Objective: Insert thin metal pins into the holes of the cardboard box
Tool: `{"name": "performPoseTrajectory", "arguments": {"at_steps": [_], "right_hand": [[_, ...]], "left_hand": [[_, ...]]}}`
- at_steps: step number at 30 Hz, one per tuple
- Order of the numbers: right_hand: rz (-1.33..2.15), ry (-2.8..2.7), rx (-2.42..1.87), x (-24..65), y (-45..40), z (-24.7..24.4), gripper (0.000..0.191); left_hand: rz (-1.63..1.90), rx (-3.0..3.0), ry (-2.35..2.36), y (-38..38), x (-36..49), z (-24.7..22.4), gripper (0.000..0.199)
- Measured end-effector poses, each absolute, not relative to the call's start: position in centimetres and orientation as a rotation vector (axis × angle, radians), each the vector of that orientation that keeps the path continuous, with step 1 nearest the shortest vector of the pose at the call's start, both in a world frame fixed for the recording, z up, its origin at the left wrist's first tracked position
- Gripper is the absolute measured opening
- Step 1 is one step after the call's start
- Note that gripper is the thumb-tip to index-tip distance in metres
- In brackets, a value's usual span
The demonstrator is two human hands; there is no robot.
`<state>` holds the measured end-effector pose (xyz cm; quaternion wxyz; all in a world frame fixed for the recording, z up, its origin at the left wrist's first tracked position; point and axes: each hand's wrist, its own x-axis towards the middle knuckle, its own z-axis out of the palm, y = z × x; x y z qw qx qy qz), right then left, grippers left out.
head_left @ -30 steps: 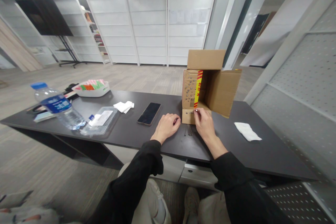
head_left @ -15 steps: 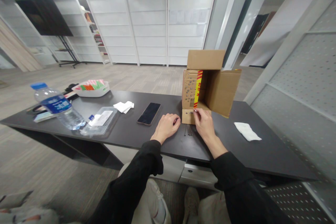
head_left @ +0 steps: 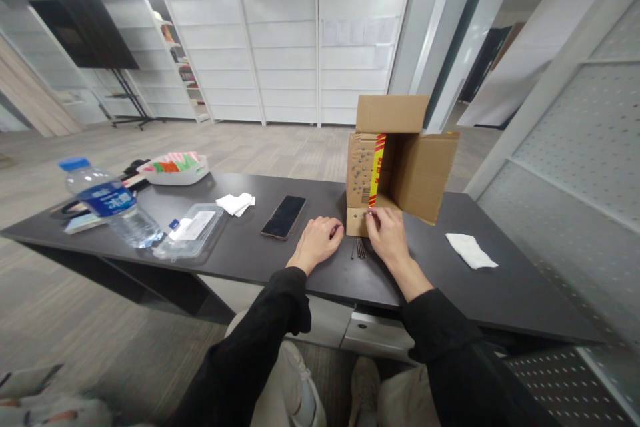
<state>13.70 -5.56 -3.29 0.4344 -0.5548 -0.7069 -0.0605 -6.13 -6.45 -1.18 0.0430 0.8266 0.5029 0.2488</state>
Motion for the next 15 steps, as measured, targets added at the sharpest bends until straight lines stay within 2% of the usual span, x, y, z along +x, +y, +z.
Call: {"name": "performPoseTrajectory", "arguments": {"at_steps": [15], "right_hand": [[-0.171,-1.766,-1.375,13.92,-5.52,-3.45,0.021]], "left_hand": [[0.754,2.527,1.542,-6.45,-6.14,-1.19,0.024]]}}
